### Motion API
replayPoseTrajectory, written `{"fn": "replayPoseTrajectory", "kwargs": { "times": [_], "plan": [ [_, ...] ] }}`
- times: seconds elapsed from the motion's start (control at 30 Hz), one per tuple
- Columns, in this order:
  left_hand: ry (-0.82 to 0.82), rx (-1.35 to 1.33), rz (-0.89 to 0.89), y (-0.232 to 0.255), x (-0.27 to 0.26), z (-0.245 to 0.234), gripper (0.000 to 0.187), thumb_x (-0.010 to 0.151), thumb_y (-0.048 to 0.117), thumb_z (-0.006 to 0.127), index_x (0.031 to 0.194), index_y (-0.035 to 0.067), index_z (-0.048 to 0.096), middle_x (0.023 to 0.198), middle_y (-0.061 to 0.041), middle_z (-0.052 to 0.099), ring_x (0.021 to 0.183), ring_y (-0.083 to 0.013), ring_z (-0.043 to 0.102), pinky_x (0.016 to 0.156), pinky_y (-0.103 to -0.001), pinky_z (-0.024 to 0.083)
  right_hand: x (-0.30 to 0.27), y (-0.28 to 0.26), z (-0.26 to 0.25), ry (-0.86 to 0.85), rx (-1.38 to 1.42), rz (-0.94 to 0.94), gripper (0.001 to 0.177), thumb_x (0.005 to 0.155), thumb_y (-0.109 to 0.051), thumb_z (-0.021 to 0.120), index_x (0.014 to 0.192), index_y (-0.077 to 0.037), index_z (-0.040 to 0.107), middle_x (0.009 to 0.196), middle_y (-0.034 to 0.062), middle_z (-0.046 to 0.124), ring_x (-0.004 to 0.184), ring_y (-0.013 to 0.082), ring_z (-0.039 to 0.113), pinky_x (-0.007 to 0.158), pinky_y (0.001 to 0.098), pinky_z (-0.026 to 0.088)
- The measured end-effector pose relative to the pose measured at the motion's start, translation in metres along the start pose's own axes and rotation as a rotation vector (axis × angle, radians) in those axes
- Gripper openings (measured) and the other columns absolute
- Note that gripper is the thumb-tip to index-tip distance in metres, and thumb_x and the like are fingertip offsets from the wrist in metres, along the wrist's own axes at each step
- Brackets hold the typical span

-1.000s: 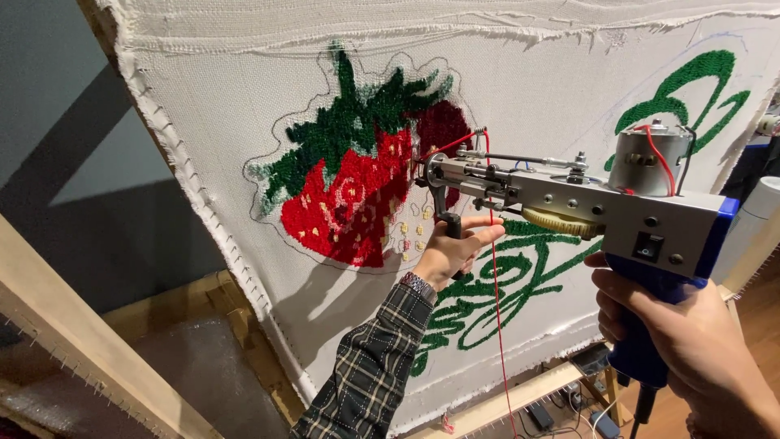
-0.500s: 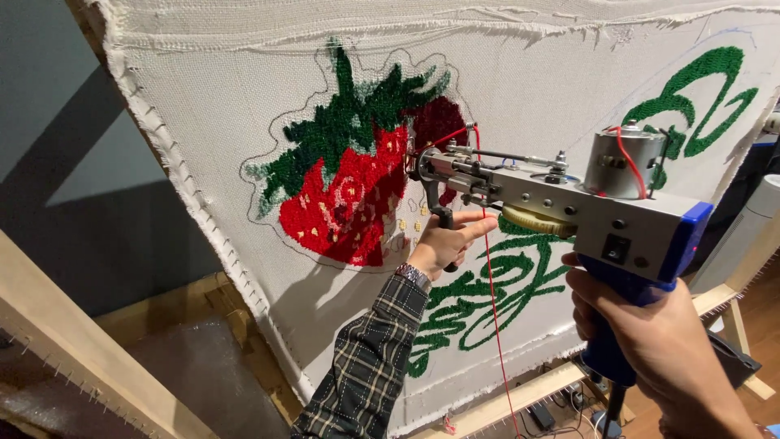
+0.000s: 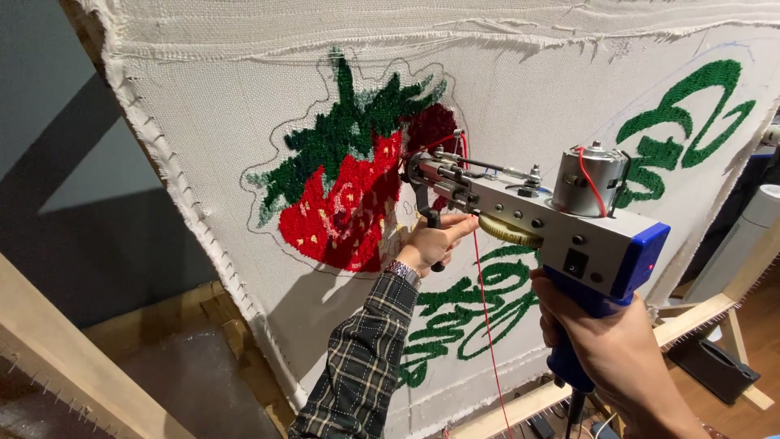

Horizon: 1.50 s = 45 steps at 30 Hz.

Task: Threading a tufting gun with red yarn and using it to create a strawberry design on a canvas.

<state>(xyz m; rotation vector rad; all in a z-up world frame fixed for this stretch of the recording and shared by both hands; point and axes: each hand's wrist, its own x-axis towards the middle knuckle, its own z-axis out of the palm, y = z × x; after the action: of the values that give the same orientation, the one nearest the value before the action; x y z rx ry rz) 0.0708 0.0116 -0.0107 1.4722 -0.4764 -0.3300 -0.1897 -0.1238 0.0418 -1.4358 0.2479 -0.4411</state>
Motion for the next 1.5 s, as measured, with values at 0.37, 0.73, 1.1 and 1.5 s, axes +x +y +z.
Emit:
{"fn": "replayPoseTrajectory", "kwargs": {
  "times": [0.37,0.73,1.1,1.5],
  "plan": [
    [-0.205,-0.131,0.157,-0.037,0.046,-0.031,0.038,0.099,0.027,0.065,0.131,0.007,0.069,0.060,0.003,0.050,0.039,-0.0052,0.037,0.032,-0.021,0.033,0.001,-0.008,0.012,0.017,0.039,-0.045,0.025,0.091,-0.007,0.075,0.109,0.010,0.071,0.069,0.0238,0.058,0.053,0.0330,0.050,0.047,0.0438,0.040],
    [-0.091,0.112,0.001,0.017,0.012,-0.007,0.050,0.089,0.049,0.072,0.129,0.018,0.072,0.061,0.007,0.044,0.039,-0.0027,0.035,0.031,-0.019,0.034,0.003,-0.016,0.013,0.029,0.047,-0.036,0.025,0.094,-0.003,0.072,0.114,0.012,0.072,0.073,0.0249,0.057,0.054,0.0337,0.047,0.050,0.0437,0.038],
    [0.006,0.088,0.040,0.042,-0.007,0.003,0.051,0.083,0.047,0.077,0.123,0.016,0.079,0.062,0.004,0.049,0.037,-0.0034,0.035,0.032,-0.018,0.031,0.016,-0.010,0.004,-0.096,0.088,-0.224,0.016,0.094,0.001,0.070,0.104,0.013,0.066,0.065,0.0184,0.050,0.047,0.0284,0.044,0.043,0.0395,0.038],
    [-0.140,0.129,0.135,0.019,0.003,0.005,0.035,0.088,0.039,0.077,0.114,0.016,0.078,0.089,-0.008,0.072,0.042,-0.0057,0.043,0.039,-0.018,0.036,0.004,-0.019,-0.006,0.016,0.067,-0.175,0.019,0.096,-0.002,0.068,0.103,0.013,0.060,0.069,0.0165,0.041,0.055,0.0259,0.035,0.047,0.0399,0.030]
  ]
}}
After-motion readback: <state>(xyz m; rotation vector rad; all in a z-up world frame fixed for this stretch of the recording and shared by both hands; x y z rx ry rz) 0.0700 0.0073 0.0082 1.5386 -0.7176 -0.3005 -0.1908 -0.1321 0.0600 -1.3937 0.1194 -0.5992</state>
